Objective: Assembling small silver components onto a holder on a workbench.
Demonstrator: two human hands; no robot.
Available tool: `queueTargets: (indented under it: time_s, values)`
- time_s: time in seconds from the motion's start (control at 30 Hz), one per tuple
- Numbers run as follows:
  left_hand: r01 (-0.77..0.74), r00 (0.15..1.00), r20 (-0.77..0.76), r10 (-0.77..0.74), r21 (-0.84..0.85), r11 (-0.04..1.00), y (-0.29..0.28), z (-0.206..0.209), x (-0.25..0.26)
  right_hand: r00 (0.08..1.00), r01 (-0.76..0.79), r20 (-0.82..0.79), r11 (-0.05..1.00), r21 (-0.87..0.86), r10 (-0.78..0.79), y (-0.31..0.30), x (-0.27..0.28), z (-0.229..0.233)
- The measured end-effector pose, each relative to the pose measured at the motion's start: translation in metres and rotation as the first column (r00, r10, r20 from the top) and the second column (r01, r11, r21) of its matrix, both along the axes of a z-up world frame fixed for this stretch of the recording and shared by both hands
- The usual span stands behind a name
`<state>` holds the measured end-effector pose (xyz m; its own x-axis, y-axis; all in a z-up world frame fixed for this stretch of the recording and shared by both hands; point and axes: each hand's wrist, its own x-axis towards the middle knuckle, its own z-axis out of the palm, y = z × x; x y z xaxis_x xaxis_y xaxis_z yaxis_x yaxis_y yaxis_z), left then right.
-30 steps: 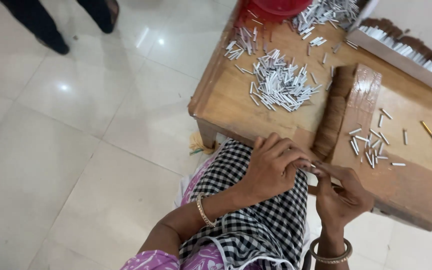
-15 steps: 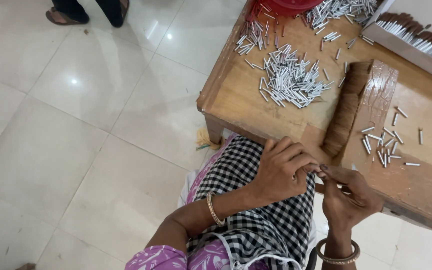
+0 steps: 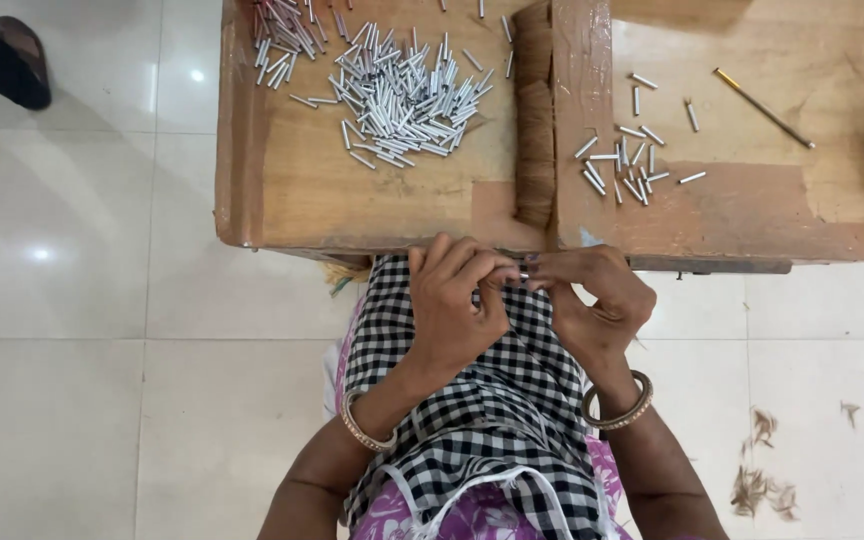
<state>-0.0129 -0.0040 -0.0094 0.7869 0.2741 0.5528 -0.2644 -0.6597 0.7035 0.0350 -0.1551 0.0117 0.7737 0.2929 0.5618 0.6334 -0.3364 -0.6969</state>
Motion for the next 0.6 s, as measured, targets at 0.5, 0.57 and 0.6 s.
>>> queueTargets:
  time_s: [0.5, 0.57, 0.6]
  values:
    - [0.054, 0.991, -0.128, -0.048, 0.044, 0.998, -0.002, -0.013, 0.039, 0.913, 0.380, 0.305, 0.839, -0.390, -0.272, -0.019, 0.035, 0.019]
    - [0.094, 0.984, -0.158, -0.087, 0.039, 0.995, -0.006, -0.010, 0.040, 0.928, 0.344, 0.296, 0.825, -0.448, -0.226, -0.007, 0.045, 0.019]
    - [0.138, 0.973, -0.189, -0.130, 0.032, 0.990, -0.007, -0.008, 0.041, 0.941, 0.310, 0.284, 0.806, -0.504, -0.184, -0.001, 0.050, 0.019]
